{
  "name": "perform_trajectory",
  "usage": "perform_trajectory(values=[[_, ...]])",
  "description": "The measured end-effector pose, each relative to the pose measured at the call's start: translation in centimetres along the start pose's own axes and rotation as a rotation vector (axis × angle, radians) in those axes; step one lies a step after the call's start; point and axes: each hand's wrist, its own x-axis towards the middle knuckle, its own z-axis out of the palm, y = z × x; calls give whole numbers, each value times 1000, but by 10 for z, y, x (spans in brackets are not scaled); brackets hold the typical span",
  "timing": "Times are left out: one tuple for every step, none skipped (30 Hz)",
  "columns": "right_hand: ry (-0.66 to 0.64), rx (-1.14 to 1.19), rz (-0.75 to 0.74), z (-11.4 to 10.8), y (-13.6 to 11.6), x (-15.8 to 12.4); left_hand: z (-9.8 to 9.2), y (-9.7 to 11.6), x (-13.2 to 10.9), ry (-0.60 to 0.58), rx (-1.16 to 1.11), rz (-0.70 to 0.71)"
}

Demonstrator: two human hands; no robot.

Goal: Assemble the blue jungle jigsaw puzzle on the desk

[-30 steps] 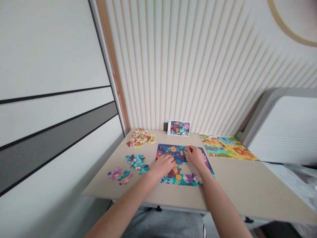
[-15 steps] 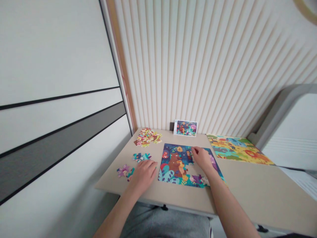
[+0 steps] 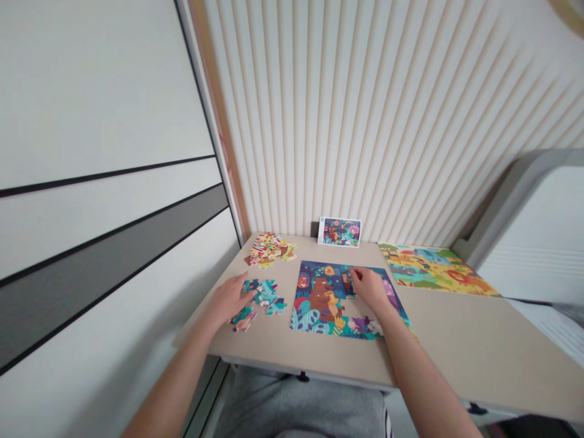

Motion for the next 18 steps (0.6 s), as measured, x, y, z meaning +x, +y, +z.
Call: perform_trajectory(values=[[7, 6, 5, 0, 0, 0, 1, -2, 2, 2, -20, -6], [17, 16, 9, 0, 0, -1, 2, -3, 4, 7, -36, -14], [33, 31, 13, -1, 0, -1, 3, -3, 6, 14, -48, -20], [55, 53, 19, -2, 0, -1, 4, -4, 8, 22, -59, -23], [84, 84, 27, -3, 1, 0, 5, -4, 9, 28, -70, -23], [119, 125, 39, -5, 1, 1, 5, -4, 10, 36, -81, -21], [157, 177, 56, -8, 3, 2, 4, -4, 11, 47, -93, -20], [201, 241, 76, -10, 5, 4, 4, -3, 11, 60, -107, -18], [248, 311, 99, -13, 8, 6, 3, -3, 10, 80, -121, -19], [297, 381, 124, -16, 10, 9, 2, -2, 9, 106, -134, -24], [343, 442, 149, -19, 13, 11, 1, 0, 7, 140, -146, -38], [382, 487, 173, -21, 16, 13, 0, 2, 5, 180, -159, -60], [411, 511, 191, -22, 18, 14, -1, 5, 3, 224, -172, -86], [426, 510, 203, -23, 20, 15, -2, 9, 1, 269, -188, -112], [427, 489, 206, -24, 20, 15, -3, 13, 0, 311, -206, -132], [418, 458, 200, -23, 19, 15, -3, 19, -2, 346, -227, -138], [401, 421, 185, -23, 17, 13, -4, 26, -3, 377, -252, -134], [381, 389, 165, -21, 13, 12, -5, 33, -4, 398, -280, -122]])
